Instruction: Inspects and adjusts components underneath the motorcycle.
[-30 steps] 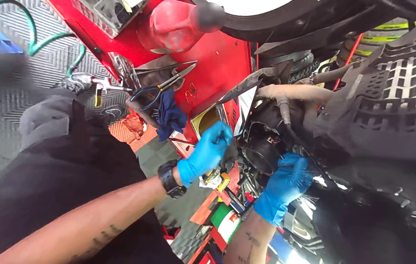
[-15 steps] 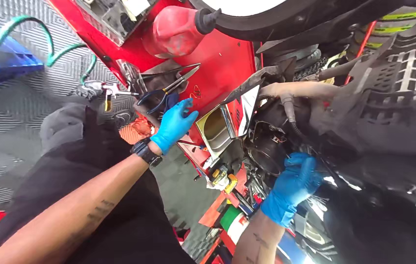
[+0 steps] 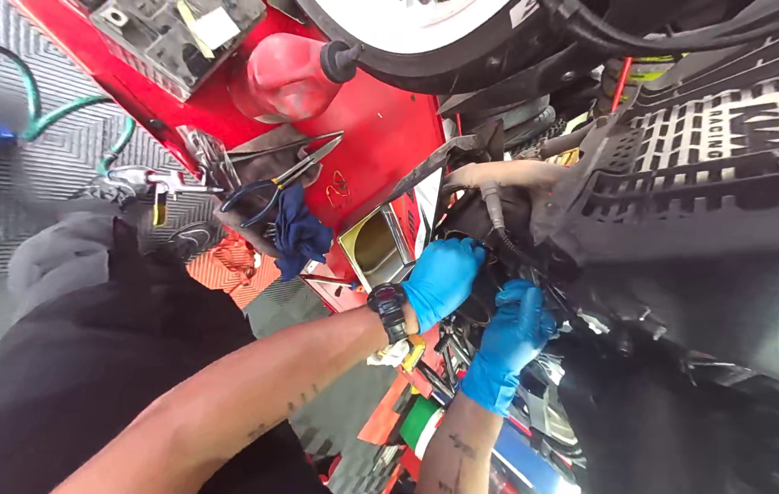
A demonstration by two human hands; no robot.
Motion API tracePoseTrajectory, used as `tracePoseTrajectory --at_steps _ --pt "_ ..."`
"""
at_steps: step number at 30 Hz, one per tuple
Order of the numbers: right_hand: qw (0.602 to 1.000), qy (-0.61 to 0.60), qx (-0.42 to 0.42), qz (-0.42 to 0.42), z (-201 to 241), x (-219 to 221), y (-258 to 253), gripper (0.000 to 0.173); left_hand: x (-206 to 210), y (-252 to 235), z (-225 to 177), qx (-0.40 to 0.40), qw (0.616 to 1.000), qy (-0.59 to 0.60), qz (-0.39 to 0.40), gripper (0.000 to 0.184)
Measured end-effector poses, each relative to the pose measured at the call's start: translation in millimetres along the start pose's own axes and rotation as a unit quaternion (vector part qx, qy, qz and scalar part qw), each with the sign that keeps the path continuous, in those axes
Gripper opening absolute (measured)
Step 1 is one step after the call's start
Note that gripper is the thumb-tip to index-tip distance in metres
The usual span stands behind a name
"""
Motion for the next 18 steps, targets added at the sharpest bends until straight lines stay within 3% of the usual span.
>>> tracePoseTrajectory --at_steps 3,7,10,14,18 --pt "1.0 -0.004 -0.002 0.008 -1 -1 -1 0.038 -9 3 4 0.056 0.997 0.02 -0.053 0.022" --pt "1.0 0.004 -0.003 0.0 0 0 1 0.038 -19 10 13 0.064 0.969 0.236 -0.045 0.027" --pt "1.0 0.005 -0.008 0.006 0 -1 1 0.037 -12 8 9 0.073 0.894 0.442 -0.012 0.023" --pt "1.0 0.004 -0.005 0.013 1 1 0 0.039 0 5 16 -0.027 0.793 0.608 0.031 0.021" --pt "1.0 0.015 -0.002 0.0 1 1 1 0.039 -25 15 24 -0.029 0.812 0.583 -0.003 0.024"
Point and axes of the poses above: each hand's wrist, its own y-axis away from the middle knuckle, its own x-axis out of the palm, z = x × y, the point moved 7 cm from there along -y, towards the middle knuckle, and after that the axes turned 1 degree about -x, right-handed, at the moved point
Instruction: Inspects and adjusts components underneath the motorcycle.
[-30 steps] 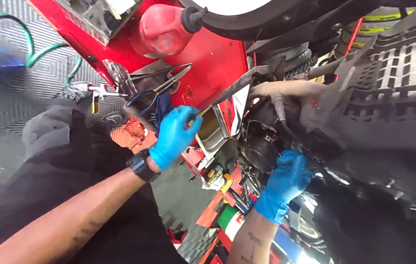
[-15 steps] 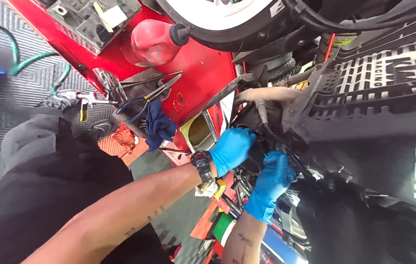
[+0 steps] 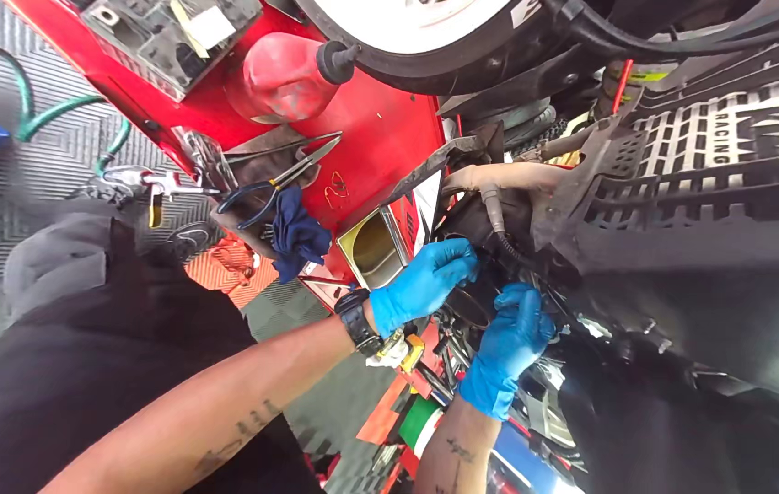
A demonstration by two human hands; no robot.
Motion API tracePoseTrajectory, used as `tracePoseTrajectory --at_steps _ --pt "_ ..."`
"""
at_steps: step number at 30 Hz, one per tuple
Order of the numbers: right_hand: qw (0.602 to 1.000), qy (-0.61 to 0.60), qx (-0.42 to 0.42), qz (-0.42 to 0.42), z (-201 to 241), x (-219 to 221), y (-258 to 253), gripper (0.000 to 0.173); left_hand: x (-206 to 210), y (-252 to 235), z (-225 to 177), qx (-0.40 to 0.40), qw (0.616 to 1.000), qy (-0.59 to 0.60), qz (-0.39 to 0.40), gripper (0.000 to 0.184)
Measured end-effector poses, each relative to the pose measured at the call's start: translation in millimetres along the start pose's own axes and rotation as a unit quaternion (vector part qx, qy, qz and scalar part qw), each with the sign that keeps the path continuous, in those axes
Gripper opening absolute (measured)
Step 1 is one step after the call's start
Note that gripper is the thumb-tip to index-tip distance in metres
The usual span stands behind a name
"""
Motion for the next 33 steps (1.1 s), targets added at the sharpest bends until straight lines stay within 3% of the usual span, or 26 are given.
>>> tracePoseTrajectory --at_steps 3,6,9,11,13,15,17,21,23,25,30,33 --pt "1.0 0.001 -0.004 0.007 0 1 1 0.039 -25 18 -20 0.035 0.993 -0.107 -0.028 0.026" --pt "1.0 0.009 -0.005 0.009 2 1 0 0.04 -74 40 -40 0.038 0.956 -0.273 -0.097 0.032" --pt "1.0 0.016 -0.001 0.0 2 1 1 0.04 -153 56 -45 -0.034 0.841 -0.504 -0.195 0.044" --pt "1.0 0.01 -0.002 -0.001 2 2 1 0.039 -192 56 -37 -0.138 0.757 -0.615 -0.173 0.046" --pt "1.0 0.003 -0.003 0.004 1 2 0 0.04 -202 54 -32 -0.199 0.701 -0.667 -0.155 0.051" --pt "1.0 0.0 -0.005 0.009 0 1 1 0.039 -189 53 -39 -0.184 0.679 -0.693 -0.159 0.041" --pt "1.0 -0.007 -0.006 0.009 0 0 1 0.038 -164 53 -45 -0.134 0.688 -0.699 -0.144 0.021" --pt "0.997 -0.073 0.024 -0.023 -6 -9 0 0.042 -74 51 -32 -0.065 0.84 -0.538 -0.023 0.026" --pt "0.993 -0.105 0.045 -0.039 -11 -14 -1 0.045 -29 38 -15 -0.065 0.892 -0.447 0.014 0.028" --pt "0.991 -0.116 0.046 -0.041 -11 -16 -2 0.045 -1 18 2 -0.095 0.904 -0.416 0.019 0.034" --pt "0.991 -0.12 0.039 -0.044 -11 -14 -2 0.044 24 -6 18 -0.156 0.886 -0.435 -0.025 0.049" --pt "0.991 -0.121 0.043 -0.042 -12 -14 -3 0.045 27 -14 23 -0.17 0.898 -0.403 -0.049 0.036"
Point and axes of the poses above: each hand's wrist, its own y-axis away from the middle knuckle, its own x-axis out of the palm, z = x × y, the point moved 7 cm from there along -y, towards the middle knuckle, and after that the axes turned 1 degree about -x, right-handed, at the moved point
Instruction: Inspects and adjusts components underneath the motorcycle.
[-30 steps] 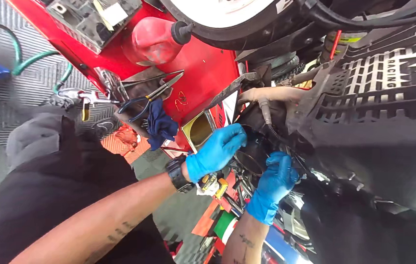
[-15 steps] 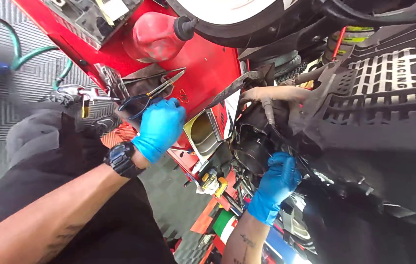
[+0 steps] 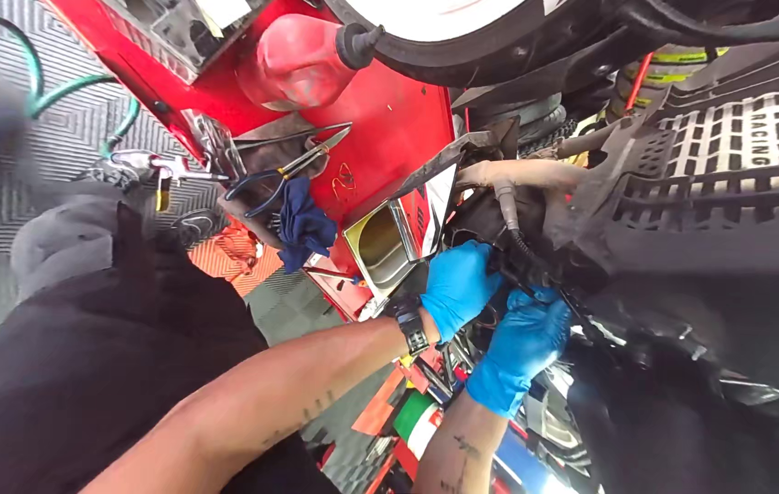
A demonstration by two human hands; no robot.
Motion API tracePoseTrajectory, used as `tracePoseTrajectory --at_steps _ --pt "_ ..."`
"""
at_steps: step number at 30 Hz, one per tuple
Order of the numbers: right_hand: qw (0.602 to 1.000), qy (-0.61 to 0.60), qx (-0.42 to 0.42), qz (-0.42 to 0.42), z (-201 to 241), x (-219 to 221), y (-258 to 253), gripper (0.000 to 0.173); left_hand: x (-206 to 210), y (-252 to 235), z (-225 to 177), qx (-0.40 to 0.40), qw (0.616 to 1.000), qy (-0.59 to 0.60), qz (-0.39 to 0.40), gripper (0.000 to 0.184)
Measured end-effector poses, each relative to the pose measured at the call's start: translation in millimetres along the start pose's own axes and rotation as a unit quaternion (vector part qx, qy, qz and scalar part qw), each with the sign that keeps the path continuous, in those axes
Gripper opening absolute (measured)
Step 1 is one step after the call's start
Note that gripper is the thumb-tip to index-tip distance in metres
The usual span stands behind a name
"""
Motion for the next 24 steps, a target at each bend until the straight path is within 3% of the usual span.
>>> tracePoseTrajectory --at_steps 2,7,10,13,16,20,24 --pt "1.0 -0.013 0.002 0.013 0 0 0 0.043 1 -3 2 -0.003 1.0 0.021 -0.014 0.027" --pt "1.0 -0.023 -0.007 0.012 -1 -2 0 0.042 -3 0 14 0.016 0.994 0.072 -0.079 0.031" --pt "1.0 -0.003 -0.01 0.01 -1 -2 1 0.041 -4 3 23 -0.012 0.979 0.163 -0.121 0.027" --pt "0.997 0.071 -0.028 0.013 2 4 3 0.043 -2 5 27 -0.007 0.94 0.306 -0.152 0.019" --pt "0.99 0.132 -0.049 0.019 7 12 4 0.042 1 4 24 0.022 0.884 0.445 -0.139 0.011" --pt "0.992 0.12 -0.04 0.01 7 13 5 0.04 3 6 28 -0.009 0.829 0.555 -0.074 0.011" --pt "0.993 0.11 -0.045 0.017 7 13 5 0.04 -6 8 17 0.045 0.825 0.56 -0.054 0.011"
Point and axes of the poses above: each hand's wrist, its own y-axis away from the middle knuckle, its own x-axis out of the palm, z = x × y, the point moved 7 cm from there along -y, towards the middle knuckle, and after that the axes turned 1 degree about -x, right-handed, at the moved point
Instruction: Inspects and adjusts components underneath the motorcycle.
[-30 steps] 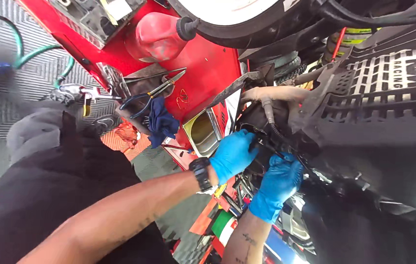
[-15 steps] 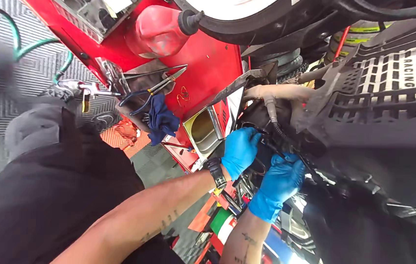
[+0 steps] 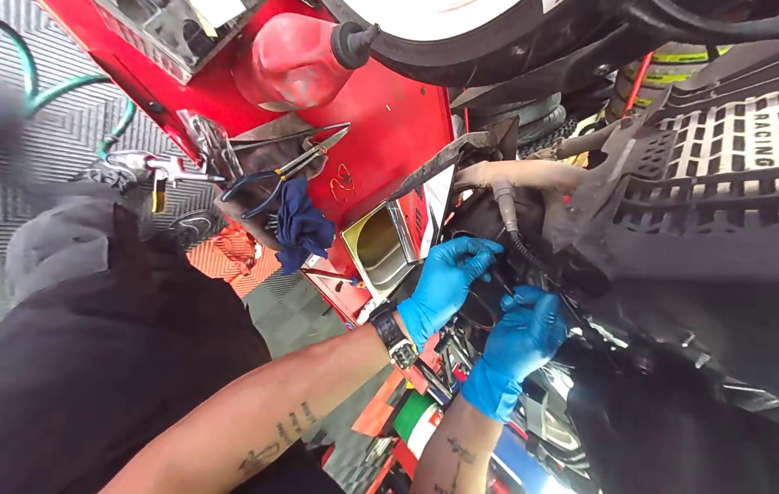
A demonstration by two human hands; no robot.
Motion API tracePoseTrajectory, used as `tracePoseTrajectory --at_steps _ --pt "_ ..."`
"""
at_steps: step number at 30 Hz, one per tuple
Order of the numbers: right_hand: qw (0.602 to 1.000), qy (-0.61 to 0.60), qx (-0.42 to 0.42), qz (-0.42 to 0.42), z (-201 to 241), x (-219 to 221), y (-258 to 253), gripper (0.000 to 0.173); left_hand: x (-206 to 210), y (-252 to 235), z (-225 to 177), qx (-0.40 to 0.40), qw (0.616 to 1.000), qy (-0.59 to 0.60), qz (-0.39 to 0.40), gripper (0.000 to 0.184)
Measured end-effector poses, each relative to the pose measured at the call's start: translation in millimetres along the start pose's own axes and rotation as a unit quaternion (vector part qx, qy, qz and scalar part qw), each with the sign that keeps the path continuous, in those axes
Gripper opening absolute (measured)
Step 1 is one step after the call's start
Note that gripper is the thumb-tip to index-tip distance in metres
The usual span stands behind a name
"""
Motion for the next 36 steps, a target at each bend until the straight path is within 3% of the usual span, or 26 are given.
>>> tracePoseTrajectory --at_steps 5,8,11,13,14,16,18,20,23,26,30,36 --pt "0.999 0.03 0.018 -0.007 -2 -1 3 0.039 27 21 -14 0.033 0.988 -0.082 0.128 0.013" --pt "1.0 0.025 0.013 -0.002 -2 -3 0 0.04 -3 48 -19 0.061 0.956 -0.253 0.133 0.023" --pt "1.0 0.024 -0.006 0.018 -6 -7 -4 0.041 -75 63 -39 0.151 0.837 -0.524 0.053 0.037" --pt "1.0 0.019 -0.005 0.01 -4 -4 -3 0.041 -125 60 -54 0.142 0.737 -0.661 -0.004 0.032" --pt "1.0 0.015 0.003 -0.002 -2 -2 -1 0.04 -143 56 -60 0.105 0.704 -0.702 -0.013 0.029" --pt "1.0 0.019 0.016 -0.013 2 2 2 0.037 -150 52 -69 0.062 0.683 -0.728 -0.012 0.048" --pt "0.999 0.036 0.016 0.004 1 3 2 0.032 -119 54 -71 0.091 0.702 -0.706 0.014 0.042" --pt "0.998 0.06 0.015 0.022 1 6 2 0.027 -76 49 -62 0.093 0.755 -0.648 0.046 0.032" --pt "0.997 0.065 0.025 0.037 1 8 1 0.023 -30 23 -37 -0.037 0.844 -0.529 0.077 0.038" --pt "0.998 0.033 0.026 0.054 -1 7 0 0.021 -6 0 -14 -0.138 0.89 -0.43 0.069 0.039" --pt "0.997 0.046 0.021 0.057 0 7 0 0.02 2 -10 -2 -0.168 0.906 -0.388 0.007 0.033" --pt "0.995 0.084 0.014 0.059 0 9 -1 0.02 4 -18 -4 -0.148 0.883 -0.443 -0.047 0.024"
Point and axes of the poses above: each hand's wrist, its own y-axis away from the middle knuckle, its own x-axis out of the palm, z = x × y, the point moved 7 cm from there along -y, towards the middle knuckle, and after that the axes turned 1 degree about -x, right-handed, at the moved point
